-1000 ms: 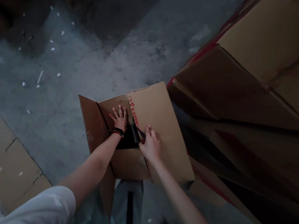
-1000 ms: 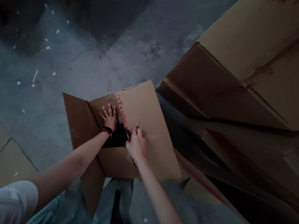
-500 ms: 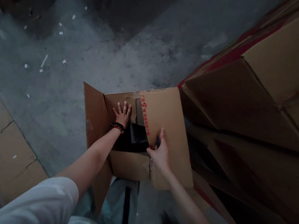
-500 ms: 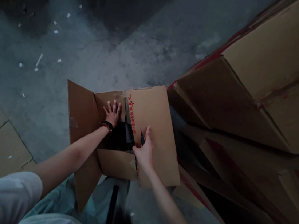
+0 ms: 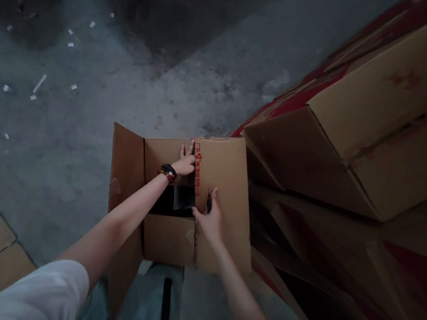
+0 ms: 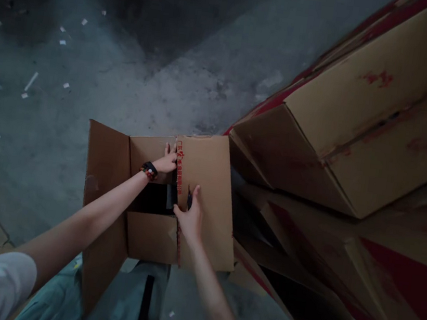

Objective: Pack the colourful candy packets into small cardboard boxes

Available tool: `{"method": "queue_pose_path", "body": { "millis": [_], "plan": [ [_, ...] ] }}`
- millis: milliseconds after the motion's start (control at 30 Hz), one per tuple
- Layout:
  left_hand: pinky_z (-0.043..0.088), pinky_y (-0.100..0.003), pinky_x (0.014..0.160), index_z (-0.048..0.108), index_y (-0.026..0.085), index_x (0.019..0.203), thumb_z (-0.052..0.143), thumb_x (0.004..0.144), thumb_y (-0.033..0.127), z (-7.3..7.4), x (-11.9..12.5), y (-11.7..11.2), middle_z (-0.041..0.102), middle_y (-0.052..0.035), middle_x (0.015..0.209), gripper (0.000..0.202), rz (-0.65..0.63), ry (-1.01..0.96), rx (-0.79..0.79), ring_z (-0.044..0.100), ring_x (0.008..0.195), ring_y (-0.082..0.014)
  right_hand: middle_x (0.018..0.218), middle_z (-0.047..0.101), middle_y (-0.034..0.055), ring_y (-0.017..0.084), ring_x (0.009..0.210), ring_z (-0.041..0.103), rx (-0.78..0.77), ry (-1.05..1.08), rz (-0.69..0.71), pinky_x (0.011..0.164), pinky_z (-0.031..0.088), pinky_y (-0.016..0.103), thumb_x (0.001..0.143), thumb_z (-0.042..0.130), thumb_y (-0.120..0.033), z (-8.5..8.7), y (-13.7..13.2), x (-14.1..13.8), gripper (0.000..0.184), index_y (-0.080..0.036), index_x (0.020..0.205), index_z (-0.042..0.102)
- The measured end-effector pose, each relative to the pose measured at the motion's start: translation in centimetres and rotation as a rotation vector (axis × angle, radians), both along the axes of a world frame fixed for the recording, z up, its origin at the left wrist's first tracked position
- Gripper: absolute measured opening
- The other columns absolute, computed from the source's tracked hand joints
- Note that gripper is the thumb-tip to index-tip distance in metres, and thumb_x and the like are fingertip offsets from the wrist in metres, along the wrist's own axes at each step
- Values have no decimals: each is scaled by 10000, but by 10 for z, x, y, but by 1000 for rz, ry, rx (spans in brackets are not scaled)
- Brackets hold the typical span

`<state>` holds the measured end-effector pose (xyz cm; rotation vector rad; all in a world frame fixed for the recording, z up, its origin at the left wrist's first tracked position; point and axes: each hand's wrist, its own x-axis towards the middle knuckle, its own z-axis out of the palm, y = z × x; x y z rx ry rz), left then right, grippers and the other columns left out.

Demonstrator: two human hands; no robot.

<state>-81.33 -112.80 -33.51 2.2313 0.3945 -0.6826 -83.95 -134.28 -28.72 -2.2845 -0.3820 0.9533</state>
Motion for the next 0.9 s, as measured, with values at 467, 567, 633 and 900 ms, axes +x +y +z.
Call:
{"method": "queue_pose_path", "body": {
  "millis": [467,567,633,900],
  "plan": [
    [-45,-639,1139,708,243,1101,463,861,133,-9,-49,-20,312,-71,1563,360,-71,-66,37,-4,1488,-286,1349,474,249,361,1194,516,-326,-116,-135,932,439,437,764,647,-375,4,85,60,909,-51,1502,228],
    [-4,-635,1150,716,223,1064,470,910,223,-17,-56,-36,294,-91,1569,291,-25,-98,86,-3,1487,-301,1376,462,248,357,1223,497,-300,-186,-117,952,430,431,792,636,-405,-1,98,76,878,-52,1495,248],
    [21,-639,1152,705,225,1095,457,920,234,-23,-56,-46,264,-88,1581,304,38,-110,109,3,1487,-307,1345,487,254,367,1164,539,-298,-198,-37,920,446,439,757,690,-448,-3,113,87,994,-68,1518,175],
    [15,-655,1151,646,289,1228,475,897,185,-35,-44,-63,393,-48,1523,387,15,-190,127,12,1489,-298,1224,559,257,352,1033,612,-456,-186,197,843,480,429,838,558,-249,-24,134,100,775,-44,1502,217]
  ]
}}
